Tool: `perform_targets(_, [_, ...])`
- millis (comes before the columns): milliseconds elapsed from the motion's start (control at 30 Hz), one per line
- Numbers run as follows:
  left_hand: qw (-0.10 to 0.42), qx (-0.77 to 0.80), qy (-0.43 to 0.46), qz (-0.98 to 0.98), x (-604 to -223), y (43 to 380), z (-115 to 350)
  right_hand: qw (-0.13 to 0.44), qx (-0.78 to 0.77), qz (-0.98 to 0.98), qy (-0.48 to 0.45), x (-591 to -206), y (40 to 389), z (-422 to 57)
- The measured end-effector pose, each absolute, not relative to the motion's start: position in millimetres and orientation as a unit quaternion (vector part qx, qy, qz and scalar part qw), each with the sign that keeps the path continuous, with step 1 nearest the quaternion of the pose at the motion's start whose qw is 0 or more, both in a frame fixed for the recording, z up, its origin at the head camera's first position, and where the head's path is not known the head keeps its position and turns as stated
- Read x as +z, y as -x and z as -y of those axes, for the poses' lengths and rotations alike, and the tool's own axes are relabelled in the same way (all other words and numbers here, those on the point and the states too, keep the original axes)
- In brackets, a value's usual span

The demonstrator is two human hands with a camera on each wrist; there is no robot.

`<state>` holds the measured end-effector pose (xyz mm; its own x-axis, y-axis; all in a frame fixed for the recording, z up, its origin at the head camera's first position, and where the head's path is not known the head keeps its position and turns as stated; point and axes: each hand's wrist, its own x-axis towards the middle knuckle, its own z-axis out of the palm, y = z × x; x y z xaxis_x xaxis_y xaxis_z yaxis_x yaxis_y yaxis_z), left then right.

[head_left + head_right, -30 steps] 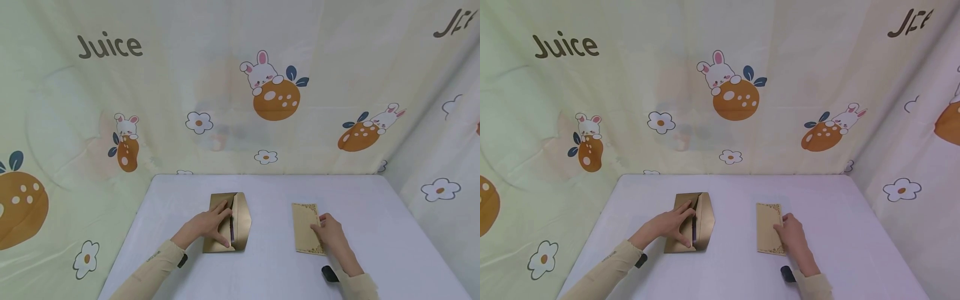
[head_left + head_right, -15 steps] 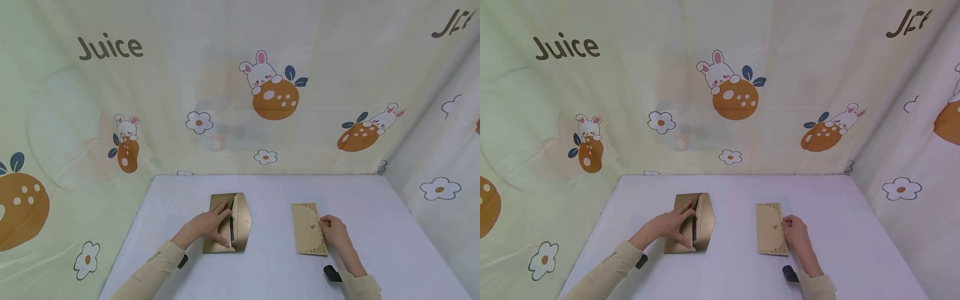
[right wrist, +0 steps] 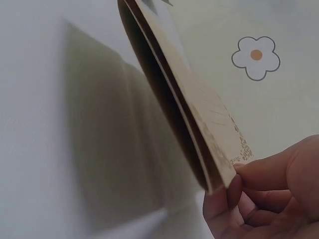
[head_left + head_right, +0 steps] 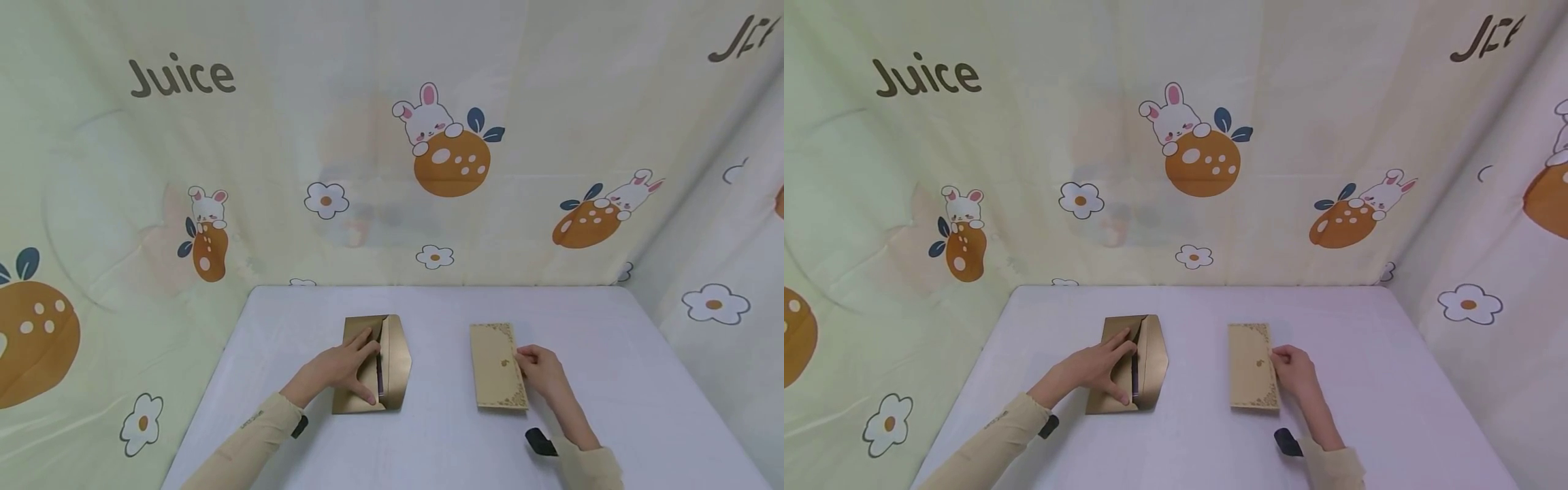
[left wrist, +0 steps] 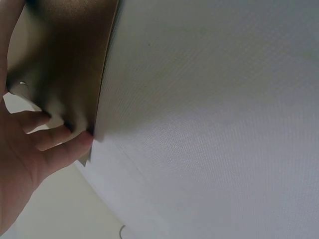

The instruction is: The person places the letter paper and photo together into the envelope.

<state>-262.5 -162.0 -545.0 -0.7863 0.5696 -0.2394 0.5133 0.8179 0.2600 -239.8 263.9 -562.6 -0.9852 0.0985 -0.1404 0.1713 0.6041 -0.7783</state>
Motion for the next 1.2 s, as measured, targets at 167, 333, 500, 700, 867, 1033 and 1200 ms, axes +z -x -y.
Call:
perform_targets(167, [0.159,0.091,-0.285,-0.941,-545,262,162,0.047,-0.465,-0.881,-0.076,-563,243,-255])
perform_targets(333, [0.162,0.092,-0.285,-0.940,-546,262,162,0.046,-0.476,-0.875,-0.073,-565,247,-241])
perform_targets(500, [0.157,0.088,-0.290,-0.940,-547,263,163,0.047,-0.490,-0.868,-0.067,-564,250,-225])
perform_targets(700, [0.154,0.091,-0.294,-0.939,-546,262,163,0.037,-0.503,-0.862,-0.048,-562,254,-204])
perform_targets(867, [0.152,0.090,-0.298,-0.938,-546,262,163,0.035,-0.510,-0.858,-0.047,-562,259,-188])
perform_targets(1033, [0.156,0.090,-0.294,-0.939,-546,263,163,0.035,-0.521,-0.852,-0.044,-564,261,-169])
perform_targets(1200, [0.157,0.085,-0.291,-0.940,-546,264,163,0.035,-0.525,-0.849,-0.043,-566,262,-150])
